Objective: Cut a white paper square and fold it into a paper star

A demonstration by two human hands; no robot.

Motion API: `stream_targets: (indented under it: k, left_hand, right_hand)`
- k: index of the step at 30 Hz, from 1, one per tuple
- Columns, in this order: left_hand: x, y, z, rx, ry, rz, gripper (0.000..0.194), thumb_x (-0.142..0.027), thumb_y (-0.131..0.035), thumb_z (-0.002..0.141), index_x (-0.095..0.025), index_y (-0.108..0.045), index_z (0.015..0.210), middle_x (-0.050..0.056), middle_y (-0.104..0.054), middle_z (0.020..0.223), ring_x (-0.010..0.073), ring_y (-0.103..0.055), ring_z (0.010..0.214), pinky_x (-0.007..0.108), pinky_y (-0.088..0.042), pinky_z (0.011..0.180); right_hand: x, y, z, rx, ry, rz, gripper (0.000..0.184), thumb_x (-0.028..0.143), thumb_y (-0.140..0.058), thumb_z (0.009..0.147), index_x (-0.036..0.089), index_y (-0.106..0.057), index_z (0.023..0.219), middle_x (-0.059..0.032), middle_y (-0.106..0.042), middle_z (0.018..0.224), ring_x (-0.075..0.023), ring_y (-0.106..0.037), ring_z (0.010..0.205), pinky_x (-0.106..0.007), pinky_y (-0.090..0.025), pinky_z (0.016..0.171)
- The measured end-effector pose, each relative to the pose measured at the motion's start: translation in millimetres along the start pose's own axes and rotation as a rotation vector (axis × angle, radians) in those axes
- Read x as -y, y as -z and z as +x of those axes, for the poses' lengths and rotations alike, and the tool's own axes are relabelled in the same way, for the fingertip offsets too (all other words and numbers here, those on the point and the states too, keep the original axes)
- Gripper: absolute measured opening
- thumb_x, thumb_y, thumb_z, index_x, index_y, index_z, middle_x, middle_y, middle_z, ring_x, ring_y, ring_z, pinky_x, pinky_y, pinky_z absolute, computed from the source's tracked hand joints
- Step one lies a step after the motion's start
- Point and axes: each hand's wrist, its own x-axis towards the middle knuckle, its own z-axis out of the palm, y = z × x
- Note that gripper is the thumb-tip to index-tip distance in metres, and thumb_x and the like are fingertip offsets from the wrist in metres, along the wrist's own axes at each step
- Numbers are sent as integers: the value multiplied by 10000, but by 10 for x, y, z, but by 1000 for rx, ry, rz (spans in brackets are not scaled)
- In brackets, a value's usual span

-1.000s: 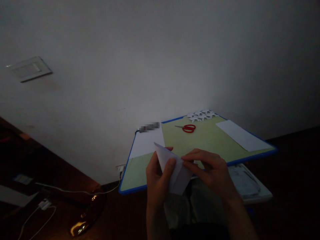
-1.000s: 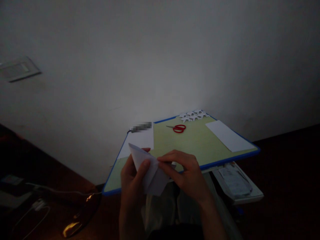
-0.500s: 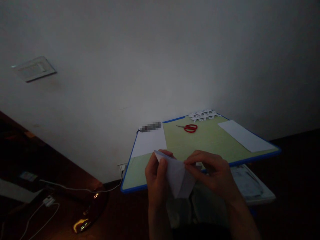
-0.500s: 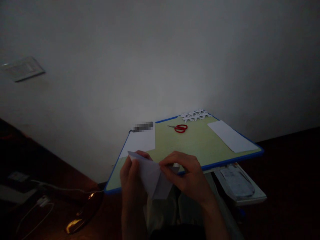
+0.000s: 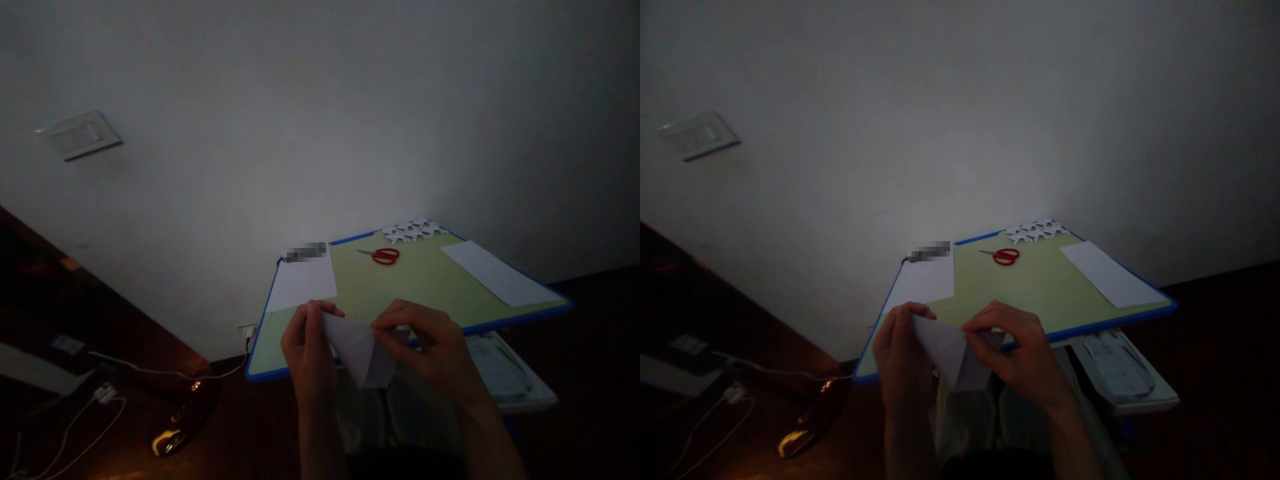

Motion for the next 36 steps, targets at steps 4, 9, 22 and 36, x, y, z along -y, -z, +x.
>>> stream_targets:
  k: [4,9,22,36]
  left_hand:
    - [25,-2,24,-49,8,-17,394,-560,-787,894,-175,-771,808,29,-735,740,161,-637,683,238,-471,615]
    - [62,40,20,-58,-27,32,388,-552,-768,920,-171,-808,861,50,-769,792,178,-664,741,258,-479,663]
    - [68,-6,-42,-159,-129,216,384,-497,-669,1015,-192,-788,816,15,-760,808,156,-645,739,246,-464,658]
    - [58,-14,-26,-231,-248,450,363,-497,-694,983,-190,-827,842,14,-737,717,146,-624,622,226,-412,525]
  right_hand:
    - [-15,-3,3,-3,36,-39,152,95,-749,940,242,-751,975,19,-766,858,-122,-714,780,-233,-536,706]
    - [-9,-7,10,-9,68,-67,173,73,-737,942,236,-761,996,5,-770,869,-131,-716,791,-244,-543,714]
    - [8,-2,-1,31,110,-91,324,62,-726,944,268,-838,1167,-15,-720,872,-129,-686,764,-225,-535,631]
    - [18,-8,-6,-3,24,-49,224,92,-736,941,245,-852,1056,-2,-747,852,-115,-702,745,-208,-539,641]
